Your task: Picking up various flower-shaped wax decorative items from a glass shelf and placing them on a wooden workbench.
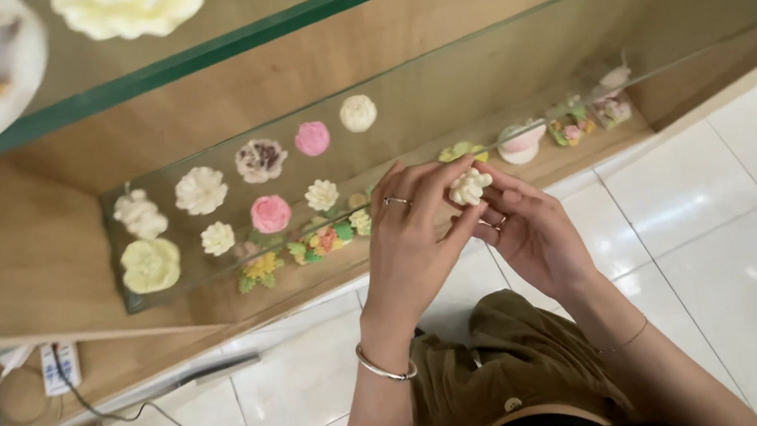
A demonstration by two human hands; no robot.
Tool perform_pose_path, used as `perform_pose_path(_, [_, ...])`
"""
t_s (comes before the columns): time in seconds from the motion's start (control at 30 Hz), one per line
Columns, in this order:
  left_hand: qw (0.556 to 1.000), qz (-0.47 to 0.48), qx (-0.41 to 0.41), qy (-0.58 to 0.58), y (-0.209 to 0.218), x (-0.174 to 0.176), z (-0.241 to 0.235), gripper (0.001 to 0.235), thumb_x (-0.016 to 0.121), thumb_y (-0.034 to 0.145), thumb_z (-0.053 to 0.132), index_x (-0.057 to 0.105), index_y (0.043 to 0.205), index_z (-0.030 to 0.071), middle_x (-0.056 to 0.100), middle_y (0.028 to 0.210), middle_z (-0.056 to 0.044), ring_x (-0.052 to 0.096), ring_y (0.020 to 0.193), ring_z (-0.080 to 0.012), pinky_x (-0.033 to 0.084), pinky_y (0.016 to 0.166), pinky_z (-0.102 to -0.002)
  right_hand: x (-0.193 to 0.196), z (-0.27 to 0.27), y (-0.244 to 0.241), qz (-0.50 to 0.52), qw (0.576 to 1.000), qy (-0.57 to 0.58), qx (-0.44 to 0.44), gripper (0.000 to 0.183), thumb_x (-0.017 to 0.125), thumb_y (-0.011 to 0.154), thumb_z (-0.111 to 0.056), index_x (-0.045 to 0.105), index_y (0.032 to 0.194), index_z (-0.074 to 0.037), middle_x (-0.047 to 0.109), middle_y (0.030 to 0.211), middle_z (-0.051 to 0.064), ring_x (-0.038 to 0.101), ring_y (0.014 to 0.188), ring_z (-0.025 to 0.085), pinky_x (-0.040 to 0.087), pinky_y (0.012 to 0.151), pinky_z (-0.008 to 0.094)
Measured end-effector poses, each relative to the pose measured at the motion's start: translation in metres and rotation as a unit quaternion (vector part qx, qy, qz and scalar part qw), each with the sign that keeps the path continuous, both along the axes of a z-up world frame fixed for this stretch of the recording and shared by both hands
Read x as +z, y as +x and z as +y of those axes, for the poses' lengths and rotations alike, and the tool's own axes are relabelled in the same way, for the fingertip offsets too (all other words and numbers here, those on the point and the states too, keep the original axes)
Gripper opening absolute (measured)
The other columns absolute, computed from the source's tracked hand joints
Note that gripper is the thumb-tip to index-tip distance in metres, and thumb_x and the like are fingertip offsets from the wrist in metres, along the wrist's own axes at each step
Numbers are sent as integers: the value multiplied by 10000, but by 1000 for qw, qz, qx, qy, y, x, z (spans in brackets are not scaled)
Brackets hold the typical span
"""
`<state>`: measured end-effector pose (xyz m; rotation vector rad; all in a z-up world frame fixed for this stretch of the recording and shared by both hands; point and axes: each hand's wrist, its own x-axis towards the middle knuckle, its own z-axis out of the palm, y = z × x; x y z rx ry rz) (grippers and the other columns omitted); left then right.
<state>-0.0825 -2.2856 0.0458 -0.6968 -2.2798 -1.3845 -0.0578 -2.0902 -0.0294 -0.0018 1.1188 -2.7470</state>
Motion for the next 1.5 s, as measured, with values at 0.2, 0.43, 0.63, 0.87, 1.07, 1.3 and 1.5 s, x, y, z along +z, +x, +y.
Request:
perform_pose_path(0.2, [996, 18, -37, 75, 1, -17, 34, 393, 845, 868, 106, 686, 1227, 121, 723, 1265, -11, 669, 1197, -227, 489, 1126, -406, 25, 9, 10, 13, 995, 24, -99, 500, 490, 1041, -127, 438, 1499, 66, 579, 1490, 180, 628, 1234, 280, 504, 1101, 459])
perform_pose_path(0.43, [994, -11, -47, 94, 12, -12, 80, 415, 873, 829, 141, 734, 1220, 159, 656, 1262, -19, 647, 1155, -207, 518, 1009, -351, 18, 54, 34, 16, 991, 13, -133, 467, 489, 1095, -138, 461, 1507, 80, 612, 1396, 232, 664, 1172, 294, 523, 1091, 457])
perform_pose_path(0.63, [992, -8, -110, 57, 29, -7, 147, 473, 912, 780, 200, 737, 1219, 171, 627, 1090, 10, 620, 1053, -198, 493, 931, -348, 14, 119, 67, 26, 982, 14, -185, 379, 486, 1121, -177, 561, 1386, 85, 698, 1200, 231, 698, 1105, 329, 560, 1025, 442])
perform_pose_path(0.87, [984, 21, -172, 27, 61, -1, 256, 347, 841, 868, 188, 723, 1187, 123, 734, 1186, 22, 681, 1099, -175, 462, 1096, -388, 2, 221, 121, 26, 964, -30, -264, 252, 578, 1093, -137, 606, 1283, 26, 688, 1207, 178, 688, 1132, 289, 569, 989, 416])
perform_pose_path(1.07, [969, 8, -246, -2, 102, -2, 364, 312, 798, 896, 138, 734, 1200, 118, 733, 1277, -3, 665, 1176, -196, 482, 1052, -364, 6, 315, 174, 18, 955, -64, -291, 399, 606, 1043, -143, 567, 1398, 36, 697, 1217, 157, 677, 1104, 213, 563, 980, 372])
perform_pose_path(1.3, [942, 4, -336, -16, 141, -2, 481, 363, 827, 858, 193, 750, 1205, 120, 707, 1311, -10, 649, 1175, -205, 479, 1048, -379, 1, 417, 237, 17, 931, -46, -361, 420, 637, 1008, -116, 552, 1386, 48, 695, 1203, 168, 684, 1106, 228, 563, 978, 361])
perform_pose_path(1.5, [910, -13, -412, -35, 151, -6, 557, 381, 837, 837, 223, 746, 1192, 118, 721, 1287, -14, 670, 1139, -209, 476, 1043, -388, -4, 469, 266, 7, 902, -37, -431, 354, 669, 973, -112, 583, 1287, 28, 698, 1138, 172, 695, 1077, 255, 566, 992, 385])
